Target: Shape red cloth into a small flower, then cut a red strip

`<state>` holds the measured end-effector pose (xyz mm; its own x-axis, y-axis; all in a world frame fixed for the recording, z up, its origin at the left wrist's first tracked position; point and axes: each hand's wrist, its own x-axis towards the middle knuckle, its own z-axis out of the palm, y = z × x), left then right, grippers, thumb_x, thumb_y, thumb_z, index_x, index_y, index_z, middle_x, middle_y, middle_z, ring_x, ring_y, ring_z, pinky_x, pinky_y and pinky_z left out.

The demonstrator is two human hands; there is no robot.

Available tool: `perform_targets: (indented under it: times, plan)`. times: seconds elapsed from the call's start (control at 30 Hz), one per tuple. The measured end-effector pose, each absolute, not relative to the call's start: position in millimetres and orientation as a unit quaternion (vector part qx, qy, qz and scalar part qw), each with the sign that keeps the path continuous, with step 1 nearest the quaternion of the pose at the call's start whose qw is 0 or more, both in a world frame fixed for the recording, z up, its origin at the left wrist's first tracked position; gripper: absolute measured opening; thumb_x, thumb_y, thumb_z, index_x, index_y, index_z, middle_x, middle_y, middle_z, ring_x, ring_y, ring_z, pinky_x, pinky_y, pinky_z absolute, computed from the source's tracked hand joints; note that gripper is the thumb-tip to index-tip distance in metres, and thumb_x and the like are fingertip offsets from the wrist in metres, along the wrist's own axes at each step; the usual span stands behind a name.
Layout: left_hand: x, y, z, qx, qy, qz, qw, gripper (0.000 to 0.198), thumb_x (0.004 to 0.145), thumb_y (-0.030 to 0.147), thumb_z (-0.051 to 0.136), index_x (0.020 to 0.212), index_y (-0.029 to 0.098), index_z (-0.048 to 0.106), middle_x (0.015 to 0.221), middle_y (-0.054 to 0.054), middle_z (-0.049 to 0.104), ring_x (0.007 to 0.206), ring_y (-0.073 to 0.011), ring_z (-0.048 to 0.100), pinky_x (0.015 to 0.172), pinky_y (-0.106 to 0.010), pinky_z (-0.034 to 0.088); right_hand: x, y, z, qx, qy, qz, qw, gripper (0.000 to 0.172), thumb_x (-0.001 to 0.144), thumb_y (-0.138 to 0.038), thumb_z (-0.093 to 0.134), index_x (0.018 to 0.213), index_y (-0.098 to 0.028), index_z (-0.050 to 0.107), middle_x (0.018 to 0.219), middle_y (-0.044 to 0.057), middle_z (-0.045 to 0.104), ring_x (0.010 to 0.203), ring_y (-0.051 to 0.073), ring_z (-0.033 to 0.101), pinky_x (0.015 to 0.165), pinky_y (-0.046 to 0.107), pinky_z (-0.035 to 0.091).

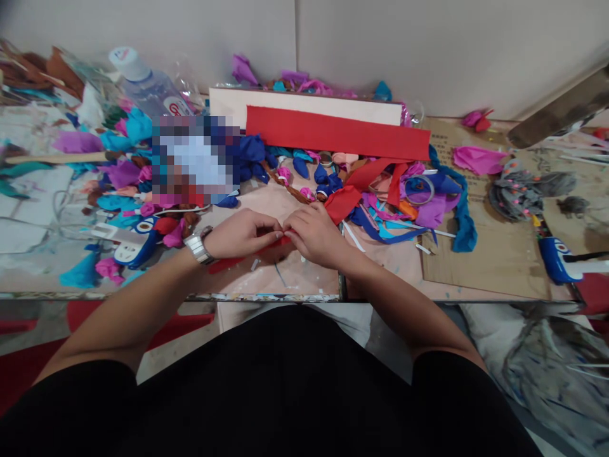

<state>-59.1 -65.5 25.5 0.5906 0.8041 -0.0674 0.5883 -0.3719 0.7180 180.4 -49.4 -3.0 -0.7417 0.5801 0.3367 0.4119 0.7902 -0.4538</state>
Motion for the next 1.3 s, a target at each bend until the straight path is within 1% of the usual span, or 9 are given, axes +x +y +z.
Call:
perform_targets:
  times: [0.1, 0.27, 0.43, 0.67, 0.9, 1.1, 1.17, 1.2, 1.3]
  plan:
    - [-56.1, -67.6, 22.6, 0.839, 0.435, 0.146, 0.294, 0.031, 0.101, 0.036, 0.057, 0.087, 0.018, 0.077, 0.074, -0.003, 0.074, 0.064, -0.0145, 0.059, 0.066, -0.029, 0.038, 178.8, -49.6, -3.5, -0.289, -0.911, 0.192, 0.225, 0.010, 0.104, -0.023, 0.053, 0.104, -0.023, 0.063, 0.105, 0.010, 0.074, 0.105, 0.030, 0.060, 0.101, 0.048, 0.038]
    - [-50.5, -70.6, 13.0, 0.858, 0.453, 0.140, 0.198, 0.030, 0.104, 0.036, 0.054, 0.100, 0.021, 0.079, 0.090, -0.008, 0.080, 0.080, -0.0215, 0.070, 0.070, -0.032, 0.040, 177.8, -48.8, -7.2, -0.322, -0.896, 0.224, 0.206, 0.010, 0.105, -0.022, 0.050, 0.105, -0.022, 0.060, 0.110, 0.012, 0.071, 0.105, 0.030, 0.059, 0.099, 0.047, 0.039]
    - [-50.0, -71.0, 13.8, 0.844, 0.456, 0.172, 0.226, 0.030, 0.104, 0.037, 0.055, 0.103, 0.020, 0.079, 0.094, -0.008, 0.081, 0.084, -0.0214, 0.072, 0.076, -0.032, 0.045, 179.3, -47.1, -8.2, -0.332, -0.889, 0.228, 0.216, 0.012, 0.107, -0.026, 0.049, 0.103, -0.022, 0.060, 0.109, 0.012, 0.071, 0.104, 0.030, 0.059, 0.099, 0.047, 0.038]
    - [-53.9, -67.4, 19.2, 0.821, 0.452, 0.187, 0.295, 0.032, 0.105, 0.039, 0.056, 0.097, 0.018, 0.078, 0.086, -0.004, 0.079, 0.071, -0.0155, 0.064, 0.071, -0.029, 0.042, 183.3, -45.7, -6.5, -0.326, -0.879, 0.228, 0.263, 0.012, 0.106, -0.032, 0.059, 0.104, -0.023, 0.065, 0.107, 0.010, 0.075, 0.105, 0.029, 0.062, 0.098, 0.046, 0.039]
    - [-51.8, -69.1, 12.1, 0.859, 0.424, 0.175, 0.228, 0.029, 0.105, 0.036, 0.054, 0.100, 0.020, 0.077, 0.093, -0.006, 0.081, 0.086, -0.0203, 0.072, 0.078, -0.031, 0.046, 182.0, -46.9, -3.9, -0.308, -0.878, 0.256, 0.262, 0.008, 0.102, -0.026, 0.056, 0.099, -0.023, 0.064, 0.102, 0.008, 0.074, 0.102, 0.027, 0.063, 0.097, 0.045, 0.040]
    - [-51.1, -70.1, 5.8, 0.884, 0.409, 0.160, 0.161, 0.031, 0.106, 0.034, 0.050, 0.100, 0.020, 0.077, 0.095, -0.009, 0.081, 0.085, -0.0219, 0.073, 0.075, -0.033, 0.047, 180.5, -46.3, -8.5, -0.309, -0.875, 0.271, 0.254, 0.005, 0.095, -0.020, 0.058, 0.094, -0.023, 0.063, 0.098, 0.007, 0.073, 0.099, 0.027, 0.062, 0.093, 0.044, 0.041]
    - [-52.2, -67.8, 5.5, 0.889, 0.406, 0.159, 0.140, 0.030, 0.106, 0.033, 0.051, 0.101, 0.019, 0.078, 0.094, -0.010, 0.080, 0.086, -0.0229, 0.072, 0.085, -0.037, 0.050, 180.9, -46.2, -8.8, -0.319, -0.870, 0.266, 0.265, 0.005, 0.097, -0.022, 0.059, 0.096, -0.023, 0.064, 0.102, 0.008, 0.075, 0.101, 0.027, 0.064, 0.095, 0.045, 0.042]
    - [-53.1, -66.4, 5.7, 0.890, 0.407, 0.163, 0.127, 0.030, 0.105, 0.032, 0.052, 0.102, 0.019, 0.078, 0.093, -0.010, 0.079, 0.088, -0.0235, 0.072, 0.094, -0.041, 0.051, 181.2, -46.1, -8.7, -0.324, -0.867, 0.261, 0.273, 0.006, 0.099, -0.024, 0.060, 0.100, -0.023, 0.065, 0.105, 0.009, 0.076, 0.102, 0.027, 0.064, 0.097, 0.045, 0.043]
    - [-56.7, -62.3, 6.9, 0.878, 0.432, 0.184, 0.090, 0.030, 0.105, 0.031, 0.052, 0.102, 0.021, 0.080, 0.091, -0.008, 0.079, 0.095, -0.0255, 0.072, 0.120, -0.056, 0.038, 181.8, -45.3, -8.3, -0.334, -0.864, 0.244, 0.288, 0.016, 0.103, -0.032, 0.061, 0.115, -0.022, 0.067, 0.115, 0.011, 0.076, 0.109, 0.029, 0.066, 0.101, 0.046, 0.043]
